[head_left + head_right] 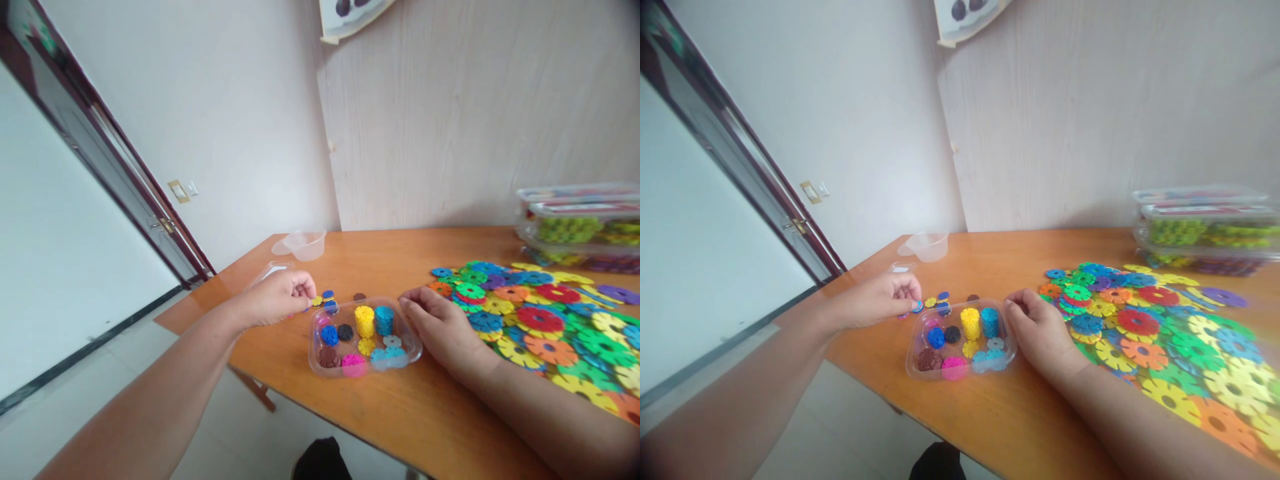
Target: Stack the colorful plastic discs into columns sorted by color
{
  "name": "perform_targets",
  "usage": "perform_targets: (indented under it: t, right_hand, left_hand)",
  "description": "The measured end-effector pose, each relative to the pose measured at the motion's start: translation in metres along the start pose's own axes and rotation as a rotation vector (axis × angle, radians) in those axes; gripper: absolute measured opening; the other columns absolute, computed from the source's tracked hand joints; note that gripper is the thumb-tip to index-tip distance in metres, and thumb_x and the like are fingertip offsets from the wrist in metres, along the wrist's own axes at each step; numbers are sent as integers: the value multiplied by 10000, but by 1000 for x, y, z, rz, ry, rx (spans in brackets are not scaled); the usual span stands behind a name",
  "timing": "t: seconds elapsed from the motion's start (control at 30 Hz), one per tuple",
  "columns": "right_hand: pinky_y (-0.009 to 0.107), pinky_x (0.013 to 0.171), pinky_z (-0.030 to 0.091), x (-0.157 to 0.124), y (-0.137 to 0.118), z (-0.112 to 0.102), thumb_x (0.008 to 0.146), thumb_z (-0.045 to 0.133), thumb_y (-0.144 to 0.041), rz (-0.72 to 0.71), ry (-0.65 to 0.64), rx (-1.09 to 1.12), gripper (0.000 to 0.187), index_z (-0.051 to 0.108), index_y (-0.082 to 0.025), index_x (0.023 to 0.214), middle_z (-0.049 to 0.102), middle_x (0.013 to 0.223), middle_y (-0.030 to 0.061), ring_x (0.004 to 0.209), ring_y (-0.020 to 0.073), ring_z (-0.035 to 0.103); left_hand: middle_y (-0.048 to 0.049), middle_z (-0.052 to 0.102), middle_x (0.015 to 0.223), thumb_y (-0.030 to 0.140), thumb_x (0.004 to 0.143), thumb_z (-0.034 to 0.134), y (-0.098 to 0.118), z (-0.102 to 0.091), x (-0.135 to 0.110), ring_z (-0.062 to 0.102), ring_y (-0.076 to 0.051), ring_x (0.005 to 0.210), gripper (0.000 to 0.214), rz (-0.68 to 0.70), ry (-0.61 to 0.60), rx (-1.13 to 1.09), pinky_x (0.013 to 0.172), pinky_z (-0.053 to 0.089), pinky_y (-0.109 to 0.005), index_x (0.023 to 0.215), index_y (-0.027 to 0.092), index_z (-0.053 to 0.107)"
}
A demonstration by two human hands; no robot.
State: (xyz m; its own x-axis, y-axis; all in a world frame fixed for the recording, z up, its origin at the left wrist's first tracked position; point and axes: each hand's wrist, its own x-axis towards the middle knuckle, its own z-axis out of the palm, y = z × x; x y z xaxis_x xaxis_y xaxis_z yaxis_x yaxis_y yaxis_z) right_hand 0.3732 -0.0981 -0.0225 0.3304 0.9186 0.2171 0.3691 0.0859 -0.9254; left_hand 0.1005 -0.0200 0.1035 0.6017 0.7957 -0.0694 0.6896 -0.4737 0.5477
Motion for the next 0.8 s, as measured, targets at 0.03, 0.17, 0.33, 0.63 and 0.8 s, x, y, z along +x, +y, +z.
perform_targets:
  t: [0.03, 0.17, 0.33, 0.63, 0.8]
  right_hand:
    - [281, 584, 464, 0, 2, 0, 853, 530, -439, -2, 4, 7, 240, 626, -220, 865, 649, 694, -1, 661, 182, 593]
    - [281, 592, 470, 1, 8, 2, 862, 527, -449, -20, 8, 30, 255, 632, -217, 876, 655, 701, 3, 662, 183, 601]
    - [278, 597, 465, 2, 7, 2, 861, 529, -435, -24, 2, 11, 238, 626, -218, 870, 660, 712, 1, 674, 180, 601]
    - [278, 594, 470, -1, -3, -2, 864, 529, -486, -8, -15, 55, 308, 643, -204, 912, 651, 734, 14, 705, 186, 597]
    - [293, 689, 510, -5, -14, -1, 833, 566, -490, 12, -86, 87, 399, 659, -208, 1100, 696, 901, 40, 827, 207, 636]
  left_hand:
    - [22, 601, 685, 309, 772, 595, 9, 1, 1, 544, -93, 599, 162, 19, -10, -14, 545, 417, -206, 865, 176, 596]
    - [20, 608, 705, 295, 777, 563, 22, 4, 7, 529, -82, 572, 174, 33, -9, -2, 514, 406, -192, 899, 178, 604]
    - [-8, 661, 786, 347, 758, 581, -13, -3, 23, 600, -130, 678, 235, -25, 92, 118, 569, 448, -219, 924, 194, 647]
    - [-94, 679, 1091, 466, 846, 467, -90, 13, 22, 631, -211, 979, 397, -193, 323, 147, 838, 489, -319, 1064, 165, 605]
    - [-102, 667, 1141, 523, 872, 429, -119, 29, -11, 598, -249, 1052, 429, -302, 501, 219, 911, 447, -367, 1092, 203, 613]
